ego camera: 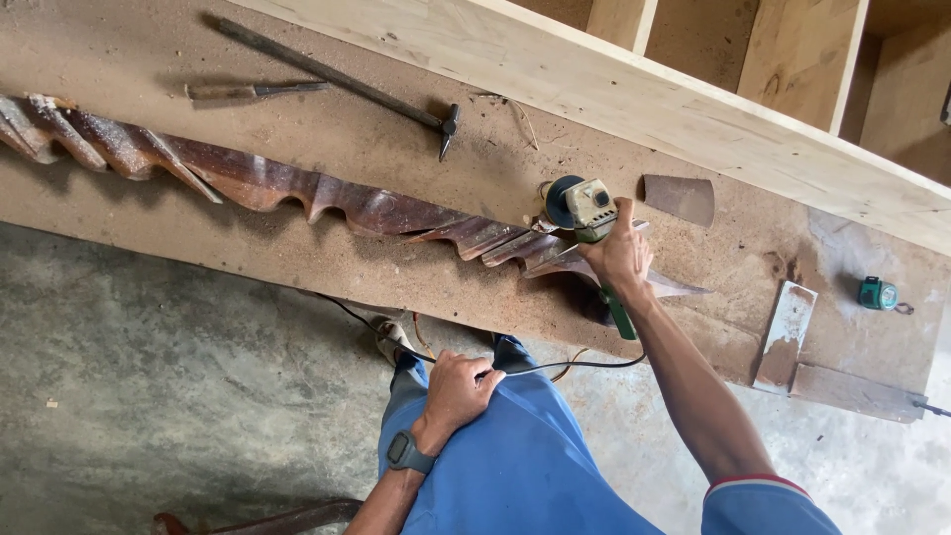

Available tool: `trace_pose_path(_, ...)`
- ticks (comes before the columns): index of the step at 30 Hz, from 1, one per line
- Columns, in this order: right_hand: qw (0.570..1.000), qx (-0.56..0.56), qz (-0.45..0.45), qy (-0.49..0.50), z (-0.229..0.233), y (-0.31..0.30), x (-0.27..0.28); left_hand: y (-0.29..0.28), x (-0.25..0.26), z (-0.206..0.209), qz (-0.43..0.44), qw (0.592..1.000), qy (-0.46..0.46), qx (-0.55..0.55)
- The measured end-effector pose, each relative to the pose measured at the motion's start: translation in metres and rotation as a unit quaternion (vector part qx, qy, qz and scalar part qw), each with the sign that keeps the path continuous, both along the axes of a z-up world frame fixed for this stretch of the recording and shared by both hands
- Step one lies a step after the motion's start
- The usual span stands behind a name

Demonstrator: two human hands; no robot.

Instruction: The person uses a handheld angle grinder to sand a long, wavy wooden piece on a workbench. They hold the piece with their left hand while moving the grinder along its surface, then flip the piece over to sand the other side.

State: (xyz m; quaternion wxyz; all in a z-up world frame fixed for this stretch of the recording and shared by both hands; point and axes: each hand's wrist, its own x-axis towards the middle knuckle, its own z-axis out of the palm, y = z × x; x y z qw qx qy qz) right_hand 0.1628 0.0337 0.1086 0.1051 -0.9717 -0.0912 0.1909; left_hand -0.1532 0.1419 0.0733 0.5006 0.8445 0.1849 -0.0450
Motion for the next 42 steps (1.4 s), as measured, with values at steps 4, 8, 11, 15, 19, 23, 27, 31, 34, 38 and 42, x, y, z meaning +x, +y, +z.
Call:
trace_pose_path(4,0.999,0.02,-0.025,-0.009,0.015,0.0,-0.006,0.002,0.001,0.003,0.0,1.0,-0.006,0.013)
trace_pose_path(8,1.0,0.007,-0.022,0.011,0.022,0.008,-0.019,0.003,0.0,0.0,0.001,1.0,-0.013,0.023)
trace_pose_path(11,0.999,0.013,-0.024,0.017,0.018,0.009,-0.021,0.002,-0.002,-0.002,-0.002,1.0,-0.013,0.025)
trace_pose_path(15,1.0,0.017,-0.013,0.006,0.009,0.006,-0.016,-0.001,-0.005,-0.011,0.001,1.0,-0.007,0.023)
trace_pose_path(19,0.999,0.036,-0.037,-0.009,0.013,-0.003,-0.011,0.001,-0.004,-0.009,0.006,1.0,-0.019,0.018)
trace_pose_path(23,0.998,0.014,-0.064,-0.011,0.007,-0.013,-0.007,0.0,-0.004,-0.013,0.015,0.999,-0.028,0.026)
trace_pose_path(27,0.997,0.011,-0.081,0.011,0.018,-0.002,-0.02,0.003,-0.005,-0.014,0.015,0.999,-0.036,0.03)
trace_pose_path(31,0.996,0.01,-0.092,0.018,0.021,0.007,-0.024,0.008,-0.009,-0.019,0.011,0.998,-0.038,0.041)
trace_pose_path(34,0.995,-0.003,-0.094,0.016,0.024,0.005,-0.022,0.012,-0.013,-0.019,0.017,0.998,-0.033,0.044)
trace_pose_path(38,0.992,0.017,-0.125,-0.003,0.023,-0.009,-0.006,0.013,-0.015,-0.016,0.012,0.999,-0.03,0.036)
trace_pose_path(42,0.99,0.032,-0.14,0.004,0.025,-0.013,-0.001,0.019,-0.016,-0.016,0.005,1.0,-0.023,0.02)
